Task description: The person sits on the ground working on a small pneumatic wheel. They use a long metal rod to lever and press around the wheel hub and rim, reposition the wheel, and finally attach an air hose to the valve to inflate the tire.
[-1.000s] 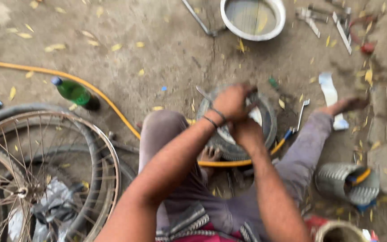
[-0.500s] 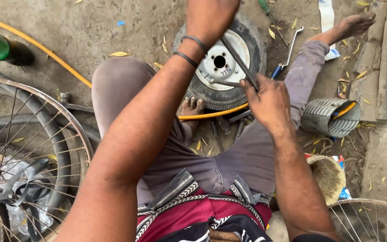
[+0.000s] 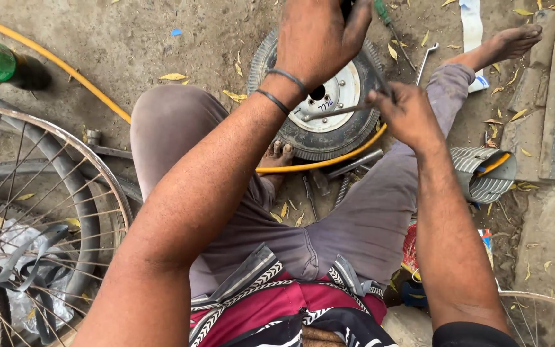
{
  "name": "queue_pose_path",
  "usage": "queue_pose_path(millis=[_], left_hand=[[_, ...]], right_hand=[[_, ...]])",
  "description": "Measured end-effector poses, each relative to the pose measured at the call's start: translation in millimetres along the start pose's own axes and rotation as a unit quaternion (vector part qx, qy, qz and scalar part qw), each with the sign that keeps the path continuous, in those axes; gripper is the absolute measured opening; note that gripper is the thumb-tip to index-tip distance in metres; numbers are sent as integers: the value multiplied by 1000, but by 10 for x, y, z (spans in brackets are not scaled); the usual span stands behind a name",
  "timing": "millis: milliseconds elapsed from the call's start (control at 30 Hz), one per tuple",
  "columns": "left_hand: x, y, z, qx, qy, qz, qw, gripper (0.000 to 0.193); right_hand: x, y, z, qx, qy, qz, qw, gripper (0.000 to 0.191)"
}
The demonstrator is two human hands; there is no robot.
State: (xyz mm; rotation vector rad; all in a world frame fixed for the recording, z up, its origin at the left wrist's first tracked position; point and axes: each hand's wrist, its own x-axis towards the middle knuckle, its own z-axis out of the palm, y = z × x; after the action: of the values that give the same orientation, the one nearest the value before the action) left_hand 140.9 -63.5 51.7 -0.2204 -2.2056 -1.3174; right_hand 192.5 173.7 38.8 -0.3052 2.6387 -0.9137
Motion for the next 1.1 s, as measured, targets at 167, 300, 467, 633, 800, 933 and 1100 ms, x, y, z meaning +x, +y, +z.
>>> queue_pose_path(millis=[167, 300, 467, 633, 800, 933, 1100], left_hand=[[-237, -47, 176, 45, -112, 63, 991, 22], [-381, 93, 327, 25, -152, 154, 976, 57], [-263, 97, 314, 31, -275, 97, 956, 43], [-180, -7, 444, 25, -231, 26, 972, 47], [-157, 34, 480, 121, -299, 68, 944, 53], [-123, 96, 390, 141, -297, 105, 939, 49], [-147, 82, 445, 139, -300, 99, 939, 43]], right_hand=[[-51, 480, 301, -44, -58, -35, 997, 29], [185, 576, 632, -191, 44, -215, 957, 19], [68, 408, 456, 143, -65, -49, 986, 20], [-221, 222, 344, 283, -23, -47, 958, 18], [-298, 248, 600, 256, 69, -20, 964, 17], [-282, 278, 507, 215, 71, 0, 974, 16], [-282, 70, 28, 280, 59, 18, 958, 35]])
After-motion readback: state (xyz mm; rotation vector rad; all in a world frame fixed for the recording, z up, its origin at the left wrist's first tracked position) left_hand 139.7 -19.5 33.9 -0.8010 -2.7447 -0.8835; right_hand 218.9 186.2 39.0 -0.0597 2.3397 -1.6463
